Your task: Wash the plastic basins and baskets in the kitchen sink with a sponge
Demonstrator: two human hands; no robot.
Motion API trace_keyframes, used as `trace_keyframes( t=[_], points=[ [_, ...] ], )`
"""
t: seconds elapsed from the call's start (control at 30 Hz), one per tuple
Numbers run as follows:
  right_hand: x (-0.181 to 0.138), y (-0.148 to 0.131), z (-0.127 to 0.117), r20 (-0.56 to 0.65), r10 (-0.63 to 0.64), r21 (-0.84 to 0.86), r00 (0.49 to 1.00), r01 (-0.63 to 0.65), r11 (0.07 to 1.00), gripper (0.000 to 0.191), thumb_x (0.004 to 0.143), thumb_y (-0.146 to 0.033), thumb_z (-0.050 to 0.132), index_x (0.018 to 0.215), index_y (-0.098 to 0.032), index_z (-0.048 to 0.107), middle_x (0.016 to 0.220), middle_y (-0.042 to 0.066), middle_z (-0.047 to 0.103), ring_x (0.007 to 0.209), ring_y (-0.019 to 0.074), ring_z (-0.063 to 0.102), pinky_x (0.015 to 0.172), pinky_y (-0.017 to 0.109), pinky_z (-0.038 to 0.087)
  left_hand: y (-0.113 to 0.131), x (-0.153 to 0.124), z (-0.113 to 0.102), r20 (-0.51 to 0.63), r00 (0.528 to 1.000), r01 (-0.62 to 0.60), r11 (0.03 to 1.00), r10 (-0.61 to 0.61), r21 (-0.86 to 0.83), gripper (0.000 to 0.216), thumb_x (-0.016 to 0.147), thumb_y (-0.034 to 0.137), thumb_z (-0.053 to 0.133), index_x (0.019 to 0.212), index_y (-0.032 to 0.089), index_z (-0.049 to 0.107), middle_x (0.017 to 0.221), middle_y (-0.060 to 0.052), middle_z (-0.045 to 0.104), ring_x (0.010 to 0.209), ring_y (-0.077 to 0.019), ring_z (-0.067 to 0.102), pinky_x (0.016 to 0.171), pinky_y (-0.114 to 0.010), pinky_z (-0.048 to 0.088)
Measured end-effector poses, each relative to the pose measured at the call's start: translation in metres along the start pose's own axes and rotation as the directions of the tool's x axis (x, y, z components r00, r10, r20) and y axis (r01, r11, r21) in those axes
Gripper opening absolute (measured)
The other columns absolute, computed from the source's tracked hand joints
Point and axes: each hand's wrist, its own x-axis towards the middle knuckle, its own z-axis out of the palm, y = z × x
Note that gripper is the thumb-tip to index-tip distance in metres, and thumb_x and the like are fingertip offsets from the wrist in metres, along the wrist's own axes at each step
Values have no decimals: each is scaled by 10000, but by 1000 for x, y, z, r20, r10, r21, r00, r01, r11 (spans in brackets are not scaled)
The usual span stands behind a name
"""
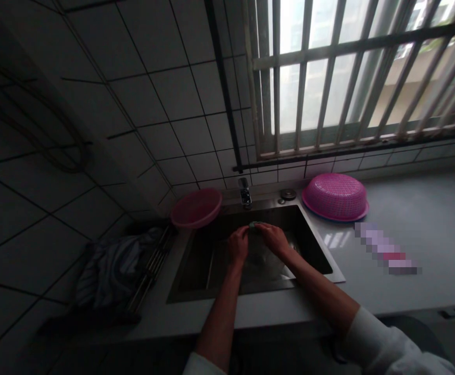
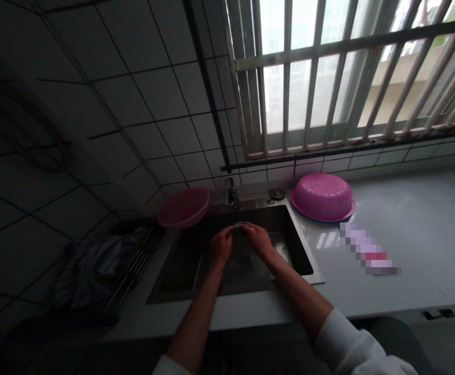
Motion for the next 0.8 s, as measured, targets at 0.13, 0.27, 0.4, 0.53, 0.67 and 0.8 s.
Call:
trace_keyframes(
  t=[0.13,0.27,0.4,0.53,0.67,0.8],
  points=[
    [-1,26,-11,-101,187,92,977,-178,980,462,963,-110,544,1355,-287,711,1265,43,775,1126,241,754,996,329,577,-15,4,-10,-225,946,218,972,-232,-86,217,989,274,627,1152,234,764,1156,-114,797,1065,-278,749,935,-388,563],
    [-3,29,-11,-92,171,98,981,-162,982,488,940,-91,557,1351,-300,718,1281,32,768,1151,245,745,1021,340,566,-12,4,-7,-196,966,156,984,-171,-87,195,991,262,622,1123,245,763,1155,-102,795,1085,-257,742,961,-372,550],
    [-1,10,-4,-19,24,78,1000,-22,997,499,952,-90,539,1360,-320,712,1325,15,748,1150,211,741,1034,308,556,-3,1,3,-65,998,-6,998,2,-56,185,984,225,619,1084,278,765,1142,-53,796,1070,-221,737,989,-352,534],
    [2,19,-9,-75,73,163,995,-60,985,466,953,-107,555,1336,-310,728,1308,7,757,1174,215,733,1051,316,550,-12,2,-4,-215,969,105,990,-122,-91,180,985,257,617,1100,246,755,1147,-87,796,1070,-244,739,967,-357,540],
    [0,31,-11,-156,167,191,973,-137,972,498,933,-89,556,1360,-291,714,1292,21,764,1166,230,737,1049,347,557,-15,3,-6,-300,928,206,975,-222,-83,237,1013,337,580,1138,227,748,1139,-123,795,1044,-279,745,925,-385,552],
    [0,15,-1,-102,57,124,993,-44,991,509,937,-69,531,1340,-310,726,1344,7,739,1179,205,729,1068,324,545,-4,1,2,-117,993,11,999,-16,-41,210,991,232,579,1098,261,757,1139,-75,797,1063,-245,739,972,-369,541]
  ],
)
